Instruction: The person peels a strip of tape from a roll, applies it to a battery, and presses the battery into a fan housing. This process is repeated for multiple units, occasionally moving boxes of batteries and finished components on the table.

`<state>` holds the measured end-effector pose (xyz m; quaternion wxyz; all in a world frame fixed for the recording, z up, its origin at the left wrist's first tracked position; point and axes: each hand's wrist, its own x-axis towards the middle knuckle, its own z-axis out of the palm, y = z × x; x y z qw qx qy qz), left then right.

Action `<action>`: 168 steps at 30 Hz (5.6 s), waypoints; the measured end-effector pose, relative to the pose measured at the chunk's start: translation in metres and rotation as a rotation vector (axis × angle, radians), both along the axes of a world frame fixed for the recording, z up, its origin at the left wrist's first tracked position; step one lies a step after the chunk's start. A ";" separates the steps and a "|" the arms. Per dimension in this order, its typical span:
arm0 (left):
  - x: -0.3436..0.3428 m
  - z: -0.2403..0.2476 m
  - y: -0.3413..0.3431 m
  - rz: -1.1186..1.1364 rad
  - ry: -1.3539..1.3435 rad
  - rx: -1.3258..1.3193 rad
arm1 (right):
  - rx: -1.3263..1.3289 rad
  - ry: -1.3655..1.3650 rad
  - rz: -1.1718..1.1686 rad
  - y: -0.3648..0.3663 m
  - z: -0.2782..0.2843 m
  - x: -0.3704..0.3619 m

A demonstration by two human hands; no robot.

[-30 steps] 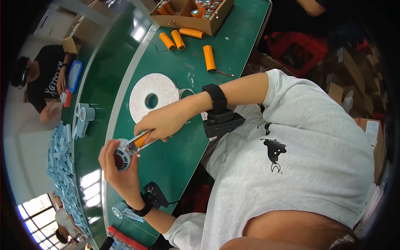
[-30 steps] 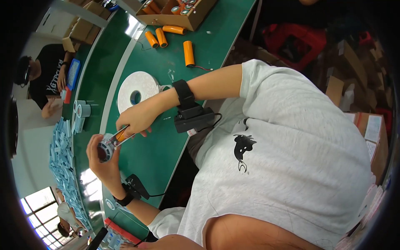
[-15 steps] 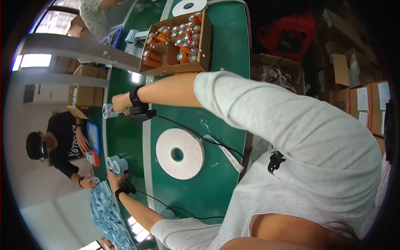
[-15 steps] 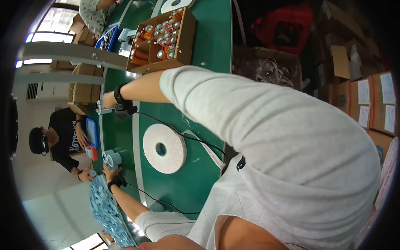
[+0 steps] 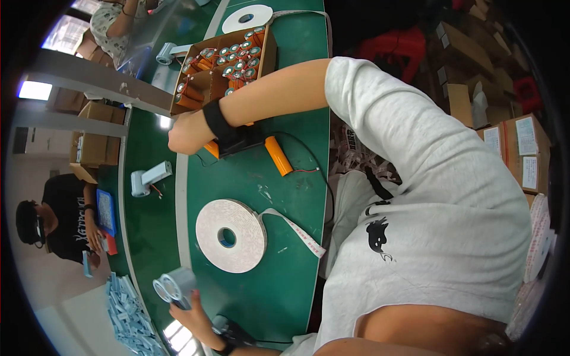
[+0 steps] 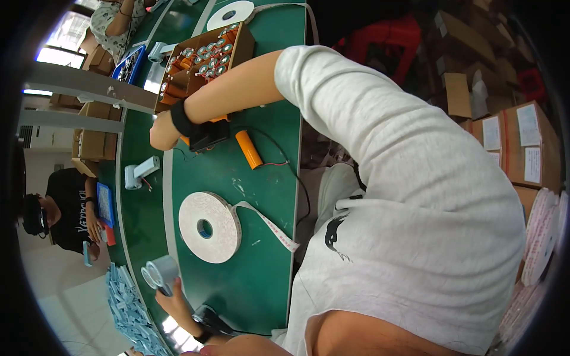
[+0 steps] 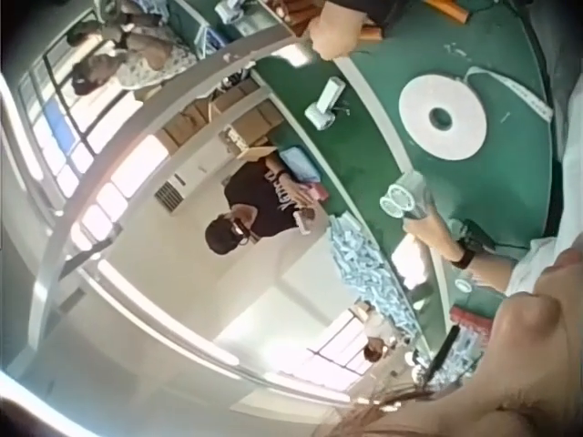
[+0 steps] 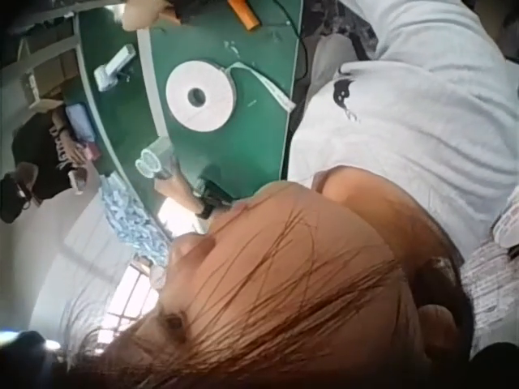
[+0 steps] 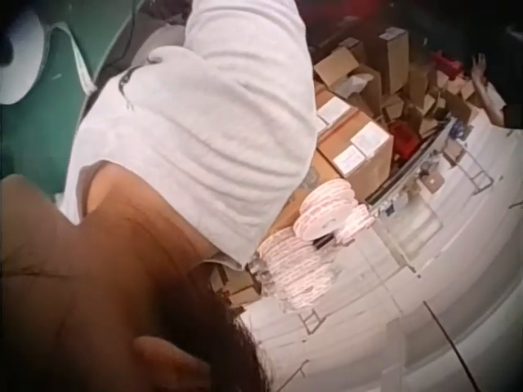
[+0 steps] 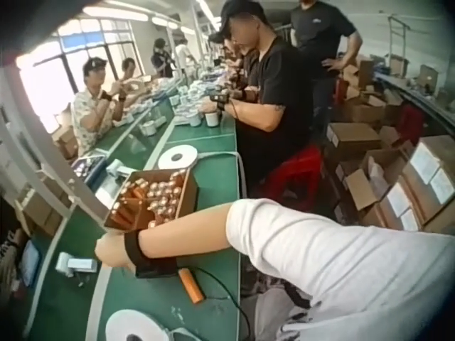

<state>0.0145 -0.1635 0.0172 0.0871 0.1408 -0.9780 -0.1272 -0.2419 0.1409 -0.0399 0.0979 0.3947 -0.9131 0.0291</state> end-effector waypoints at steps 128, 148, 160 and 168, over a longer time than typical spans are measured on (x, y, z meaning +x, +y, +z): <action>0.074 -0.063 0.110 -0.277 0.269 0.347 | -0.110 -0.821 0.776 -0.040 0.023 0.206; 0.077 -0.056 0.123 -0.317 0.265 0.421 | 0.064 -0.847 0.808 -0.054 -0.009 0.186; 0.074 -0.076 0.102 -0.409 0.330 0.159 | -0.119 -0.906 0.481 -0.061 -0.011 0.207; 0.082 -0.079 0.103 -0.396 0.343 0.134 | -0.095 -1.013 0.777 -0.069 -0.021 0.188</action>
